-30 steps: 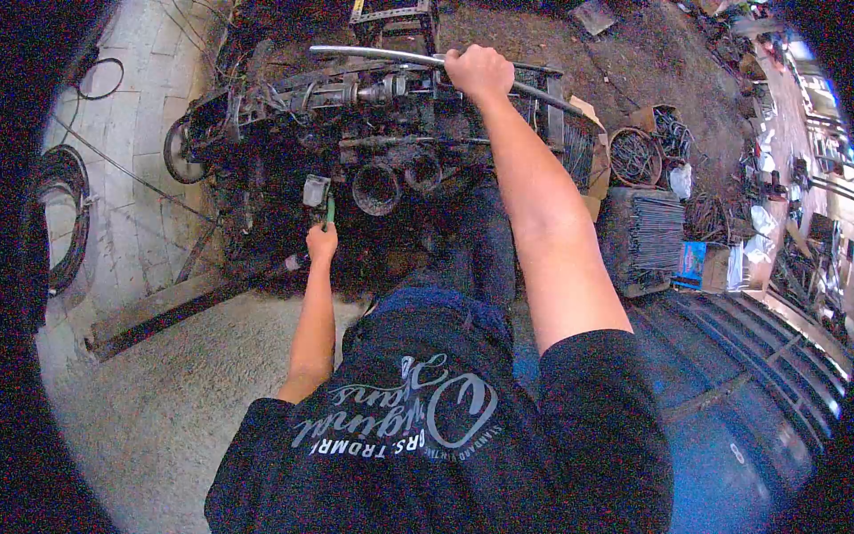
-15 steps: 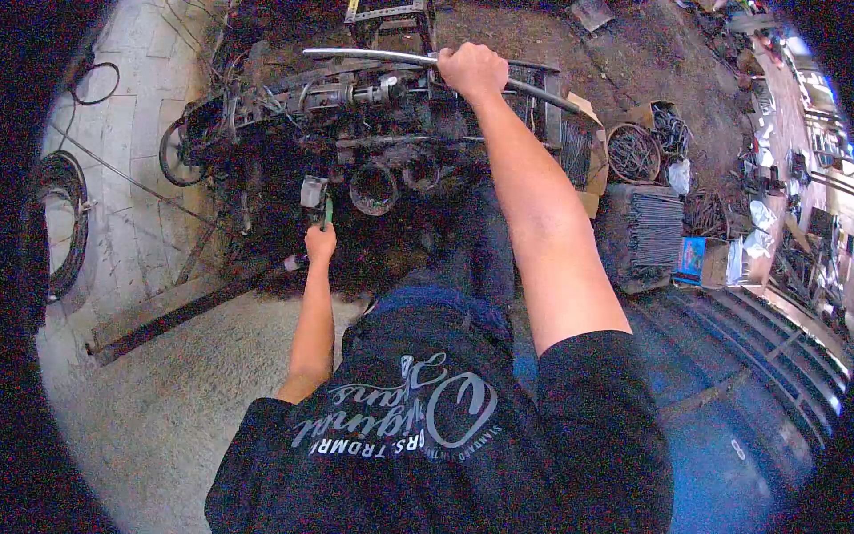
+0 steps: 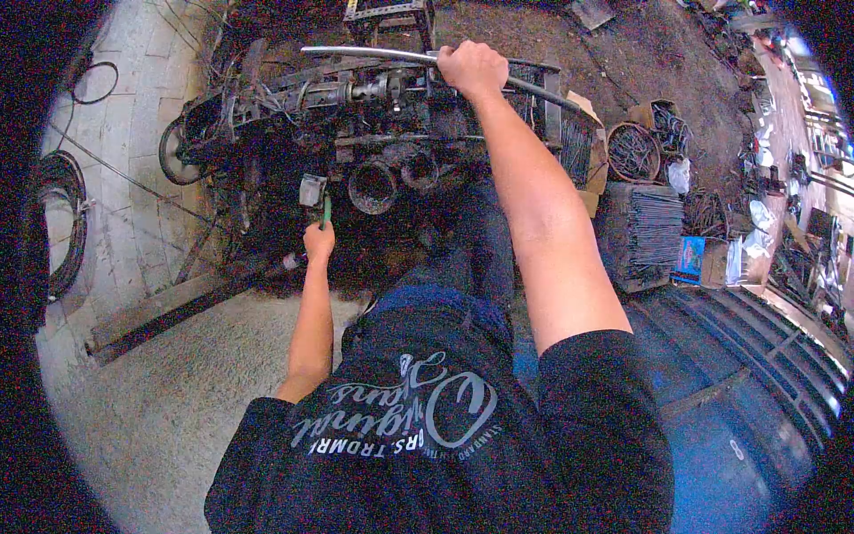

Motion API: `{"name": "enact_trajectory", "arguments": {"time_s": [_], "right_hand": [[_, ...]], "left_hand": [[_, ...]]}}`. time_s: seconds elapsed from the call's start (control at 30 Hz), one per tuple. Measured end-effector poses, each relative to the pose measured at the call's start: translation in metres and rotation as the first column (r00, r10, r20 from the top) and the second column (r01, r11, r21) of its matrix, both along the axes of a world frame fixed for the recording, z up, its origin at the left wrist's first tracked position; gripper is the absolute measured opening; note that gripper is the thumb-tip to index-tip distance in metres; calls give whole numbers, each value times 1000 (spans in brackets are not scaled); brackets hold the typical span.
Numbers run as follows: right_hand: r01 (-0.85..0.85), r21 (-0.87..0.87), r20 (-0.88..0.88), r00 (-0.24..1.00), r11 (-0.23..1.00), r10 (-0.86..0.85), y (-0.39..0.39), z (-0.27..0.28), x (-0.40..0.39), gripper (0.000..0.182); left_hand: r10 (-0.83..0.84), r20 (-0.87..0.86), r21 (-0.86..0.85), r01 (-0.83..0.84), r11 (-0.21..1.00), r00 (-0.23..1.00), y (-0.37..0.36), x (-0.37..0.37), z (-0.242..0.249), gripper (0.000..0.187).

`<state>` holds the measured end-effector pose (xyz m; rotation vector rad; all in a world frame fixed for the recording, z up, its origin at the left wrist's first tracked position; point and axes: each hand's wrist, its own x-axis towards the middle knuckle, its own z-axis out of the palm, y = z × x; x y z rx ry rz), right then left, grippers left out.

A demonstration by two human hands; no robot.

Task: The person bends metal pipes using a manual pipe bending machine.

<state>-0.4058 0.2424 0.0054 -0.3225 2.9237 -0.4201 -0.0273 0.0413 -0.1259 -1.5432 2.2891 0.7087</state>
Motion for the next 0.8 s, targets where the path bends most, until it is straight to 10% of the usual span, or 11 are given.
{"name": "enact_trajectory", "arguments": {"time_s": [0.8], "right_hand": [[-9,-4,45,999,1000,9,-4,2,0,53]], "left_hand": [[-10,-1,-37,10,999,1000,-1,6,-8,35]]}}
